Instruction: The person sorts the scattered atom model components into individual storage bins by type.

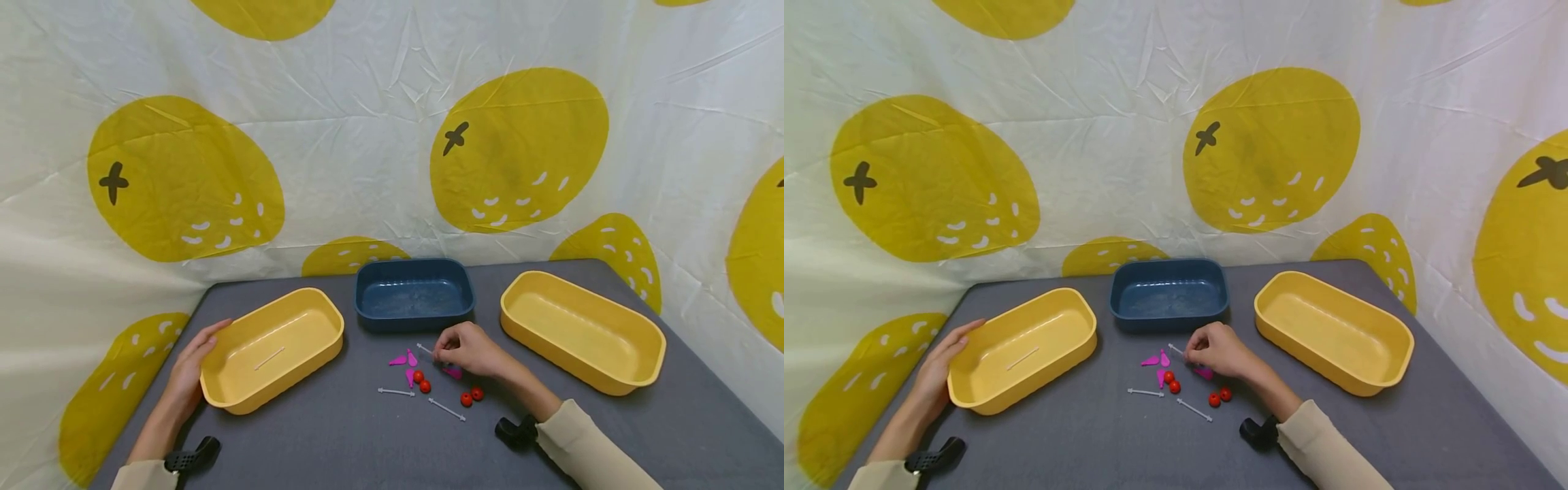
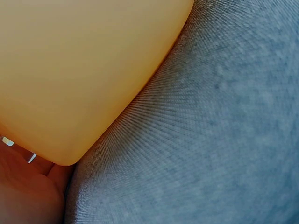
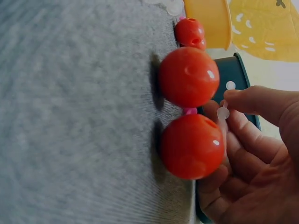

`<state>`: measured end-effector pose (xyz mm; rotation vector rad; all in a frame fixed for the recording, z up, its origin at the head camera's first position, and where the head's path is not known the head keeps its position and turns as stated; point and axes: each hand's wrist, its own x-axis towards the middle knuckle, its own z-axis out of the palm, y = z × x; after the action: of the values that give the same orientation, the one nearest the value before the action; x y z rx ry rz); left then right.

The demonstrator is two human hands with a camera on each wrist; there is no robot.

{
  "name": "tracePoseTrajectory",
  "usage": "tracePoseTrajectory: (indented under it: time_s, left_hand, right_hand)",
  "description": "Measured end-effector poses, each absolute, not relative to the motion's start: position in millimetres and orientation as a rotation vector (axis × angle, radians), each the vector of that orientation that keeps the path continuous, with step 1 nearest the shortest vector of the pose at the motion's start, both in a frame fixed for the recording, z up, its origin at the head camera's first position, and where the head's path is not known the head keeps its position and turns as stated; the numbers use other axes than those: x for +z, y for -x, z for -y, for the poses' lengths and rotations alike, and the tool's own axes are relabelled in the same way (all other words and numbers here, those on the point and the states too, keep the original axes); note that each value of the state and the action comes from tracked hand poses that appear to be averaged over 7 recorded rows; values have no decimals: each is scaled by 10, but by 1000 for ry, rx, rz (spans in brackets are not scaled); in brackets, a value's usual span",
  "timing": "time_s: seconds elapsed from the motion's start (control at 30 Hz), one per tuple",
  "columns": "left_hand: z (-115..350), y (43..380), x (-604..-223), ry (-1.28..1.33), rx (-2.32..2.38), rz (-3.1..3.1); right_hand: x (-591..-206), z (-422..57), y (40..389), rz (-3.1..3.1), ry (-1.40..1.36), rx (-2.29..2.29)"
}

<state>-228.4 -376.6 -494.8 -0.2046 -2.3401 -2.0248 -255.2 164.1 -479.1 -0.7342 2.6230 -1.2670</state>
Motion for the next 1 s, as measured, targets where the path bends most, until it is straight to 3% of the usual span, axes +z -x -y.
tracePoseTrajectory:
  time_s: [1.0]
  left_hand:
    - [3761,2281,-4939,179,-2027,2355]
  right_hand:
    - [-4760,-1687,2575,-2506,769,-1270]
